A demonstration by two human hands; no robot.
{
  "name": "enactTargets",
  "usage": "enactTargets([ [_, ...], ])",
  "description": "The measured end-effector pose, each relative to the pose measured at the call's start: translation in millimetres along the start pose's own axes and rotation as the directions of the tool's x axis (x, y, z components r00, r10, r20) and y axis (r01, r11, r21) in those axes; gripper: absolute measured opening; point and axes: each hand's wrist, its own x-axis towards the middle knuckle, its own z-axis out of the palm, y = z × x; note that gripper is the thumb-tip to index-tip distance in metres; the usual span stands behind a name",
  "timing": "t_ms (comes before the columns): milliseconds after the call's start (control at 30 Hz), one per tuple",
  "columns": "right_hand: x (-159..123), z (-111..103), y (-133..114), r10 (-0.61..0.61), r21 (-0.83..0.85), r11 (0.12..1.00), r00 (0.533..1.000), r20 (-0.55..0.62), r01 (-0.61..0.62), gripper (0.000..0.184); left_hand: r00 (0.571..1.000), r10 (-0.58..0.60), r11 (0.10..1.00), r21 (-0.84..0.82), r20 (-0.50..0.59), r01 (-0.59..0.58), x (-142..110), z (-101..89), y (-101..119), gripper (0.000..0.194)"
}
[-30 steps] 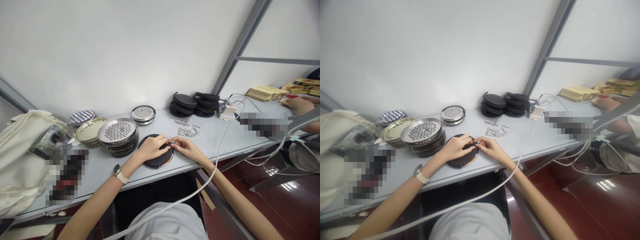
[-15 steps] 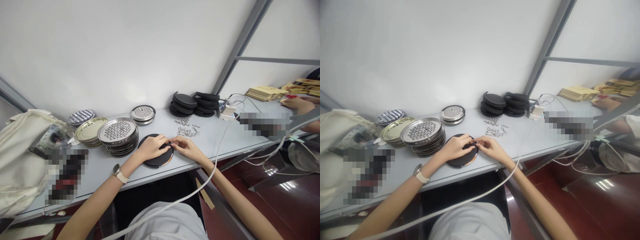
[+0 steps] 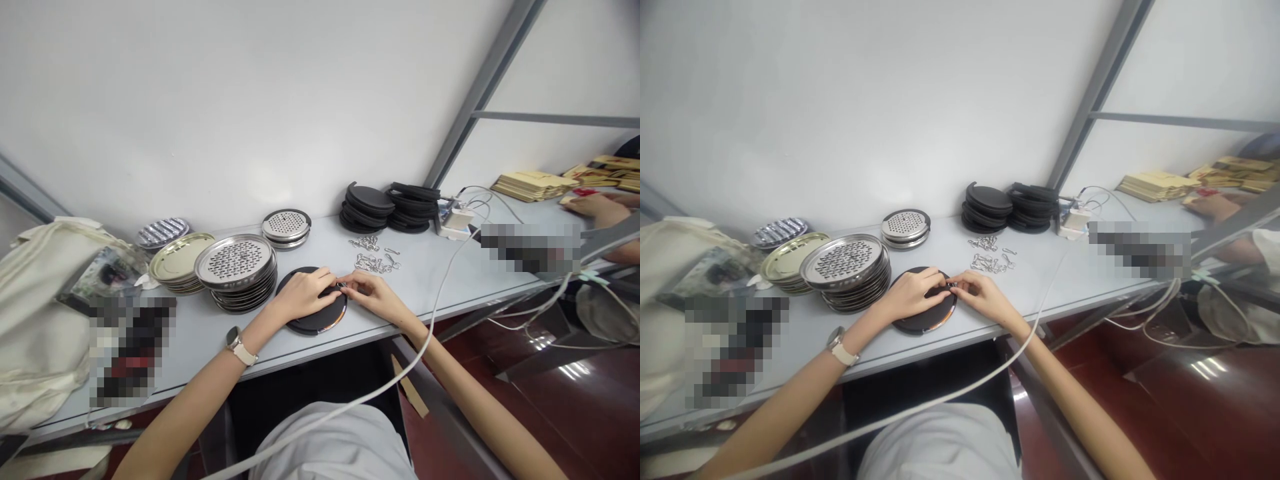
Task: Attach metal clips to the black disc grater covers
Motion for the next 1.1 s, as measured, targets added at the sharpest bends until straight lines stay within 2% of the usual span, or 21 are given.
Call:
enactTargets([
  [567, 0.2, -0.6, 1.2, -0.024, -0.045, 0.999, 0.999, 0.025, 0.025, 0.032, 1.000, -0.002, 1.000, -0.025, 0.013, 0.003, -0.2, -2.3, 0.7, 0.022],
  [800, 0.3, -0.5, 1.3, -0.028, 0.018, 0.999, 1.000, 0.011, 0.028, 0.027, 1.000, 0.006, 1.000, -0.001, 0.008, -0.006, -0.3, -2.2, 0.6, 0.023],
  [967, 0.3, -0.8, 0.6, -0.055, 0.040, 0.998, 0.998, -0.027, 0.056, 0.028, 1.000, 0.009, 1.000, 0.002, 0.004, -0.009, -0.3, -1.7, 0.4, 0.022],
  [1100, 0.0, -1.6, 0.5, -0.024, 0.058, 0.998, 0.994, -0.107, 0.030, 0.028, 1.000, 0.009, 1.000, -0.003, 0.006, -0.009, -0.1, -1.2, 0.3, 0.021],
])
